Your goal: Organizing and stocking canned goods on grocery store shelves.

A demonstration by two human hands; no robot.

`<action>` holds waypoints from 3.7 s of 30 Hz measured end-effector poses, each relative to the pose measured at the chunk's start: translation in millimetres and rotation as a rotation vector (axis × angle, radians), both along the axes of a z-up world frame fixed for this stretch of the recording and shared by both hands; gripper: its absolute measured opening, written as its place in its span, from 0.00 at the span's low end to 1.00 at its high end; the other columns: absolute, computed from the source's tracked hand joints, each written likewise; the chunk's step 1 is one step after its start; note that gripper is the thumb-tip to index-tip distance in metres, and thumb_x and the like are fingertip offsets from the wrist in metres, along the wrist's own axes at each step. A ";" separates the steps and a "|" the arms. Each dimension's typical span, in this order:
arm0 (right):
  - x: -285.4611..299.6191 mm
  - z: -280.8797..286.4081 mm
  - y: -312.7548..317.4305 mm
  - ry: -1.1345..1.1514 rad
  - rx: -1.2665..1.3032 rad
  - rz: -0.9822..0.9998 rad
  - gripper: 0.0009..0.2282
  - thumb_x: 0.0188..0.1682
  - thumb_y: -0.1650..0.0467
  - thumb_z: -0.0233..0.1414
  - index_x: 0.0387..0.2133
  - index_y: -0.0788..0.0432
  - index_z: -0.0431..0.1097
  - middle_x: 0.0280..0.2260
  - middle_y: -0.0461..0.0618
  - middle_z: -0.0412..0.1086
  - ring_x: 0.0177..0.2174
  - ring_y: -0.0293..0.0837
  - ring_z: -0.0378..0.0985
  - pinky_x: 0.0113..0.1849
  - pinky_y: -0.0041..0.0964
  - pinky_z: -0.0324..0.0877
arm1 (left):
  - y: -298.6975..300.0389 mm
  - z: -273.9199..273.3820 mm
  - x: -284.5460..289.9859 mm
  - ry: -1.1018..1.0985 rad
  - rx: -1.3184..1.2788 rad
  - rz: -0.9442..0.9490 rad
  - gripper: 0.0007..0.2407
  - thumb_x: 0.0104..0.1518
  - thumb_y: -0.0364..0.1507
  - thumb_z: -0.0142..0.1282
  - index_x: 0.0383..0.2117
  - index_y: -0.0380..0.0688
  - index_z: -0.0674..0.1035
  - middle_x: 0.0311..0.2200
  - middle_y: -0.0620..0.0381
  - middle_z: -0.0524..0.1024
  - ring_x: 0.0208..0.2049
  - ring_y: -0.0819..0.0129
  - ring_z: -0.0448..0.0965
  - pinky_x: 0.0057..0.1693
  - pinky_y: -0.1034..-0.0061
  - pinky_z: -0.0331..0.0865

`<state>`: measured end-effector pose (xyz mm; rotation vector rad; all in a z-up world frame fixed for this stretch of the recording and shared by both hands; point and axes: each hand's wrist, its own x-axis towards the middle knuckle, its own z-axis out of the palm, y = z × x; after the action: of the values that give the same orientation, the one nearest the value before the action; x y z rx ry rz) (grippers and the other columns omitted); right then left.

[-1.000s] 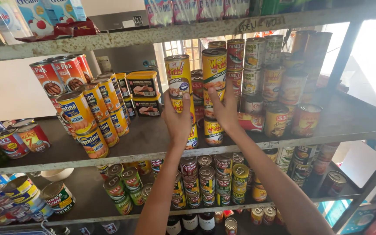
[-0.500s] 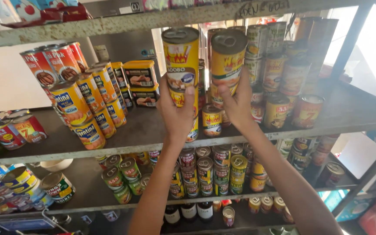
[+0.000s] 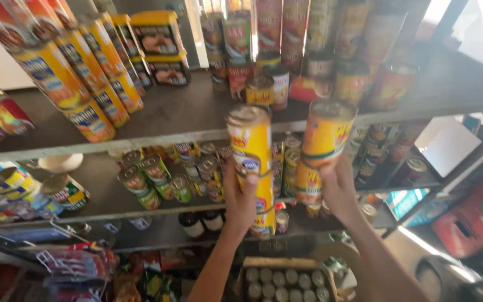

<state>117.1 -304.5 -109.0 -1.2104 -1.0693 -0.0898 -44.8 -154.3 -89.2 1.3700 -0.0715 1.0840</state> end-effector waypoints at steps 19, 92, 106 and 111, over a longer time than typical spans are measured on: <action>-66.7 -384.7 -89.6 0.985 -0.692 -0.046 0.17 0.56 0.62 0.46 0.49 0.63 0.63 0.44 0.47 0.71 0.39 0.37 0.72 0.34 0.45 0.73 | -108.3 -412.0 -21.7 0.699 -0.389 0.227 0.20 0.64 0.41 0.53 0.54 0.38 0.74 0.43 0.53 0.80 0.43 0.69 0.78 0.49 0.73 0.72; -78.0 -583.9 -78.9 0.390 -1.239 -0.590 0.45 0.37 0.55 0.64 0.62 0.69 0.52 0.53 0.71 0.64 0.52 0.67 0.68 0.50 0.55 0.66 | -152.8 -588.1 4.6 1.405 0.003 0.741 0.37 0.42 0.42 0.71 0.60 0.46 0.67 0.49 0.43 0.69 0.51 0.43 0.71 0.54 0.51 0.66; -82.3 -561.0 -86.9 0.381 -1.354 -0.641 0.54 0.26 0.54 0.70 0.64 0.68 0.48 0.57 0.70 0.57 0.58 0.67 0.62 0.51 0.57 0.67 | -155.2 -584.2 -15.3 1.328 -0.008 0.719 0.35 0.44 0.42 0.69 0.57 0.38 0.66 0.52 0.41 0.67 0.54 0.40 0.69 0.55 0.50 0.66; -84.7 -540.3 -87.4 0.397 -1.466 -0.750 0.51 0.33 0.52 0.69 0.63 0.67 0.49 0.57 0.69 0.58 0.56 0.66 0.63 0.50 0.61 0.63 | -154.6 -549.2 -13.7 1.022 0.138 0.846 0.18 0.54 0.31 0.61 0.48 0.36 0.72 0.44 0.43 0.72 0.46 0.43 0.73 0.51 0.55 0.69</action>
<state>32.4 -391.9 -649.3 -2.7512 -0.1191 0.4229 -58.6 -308.9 -638.4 1.9991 1.2907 0.9009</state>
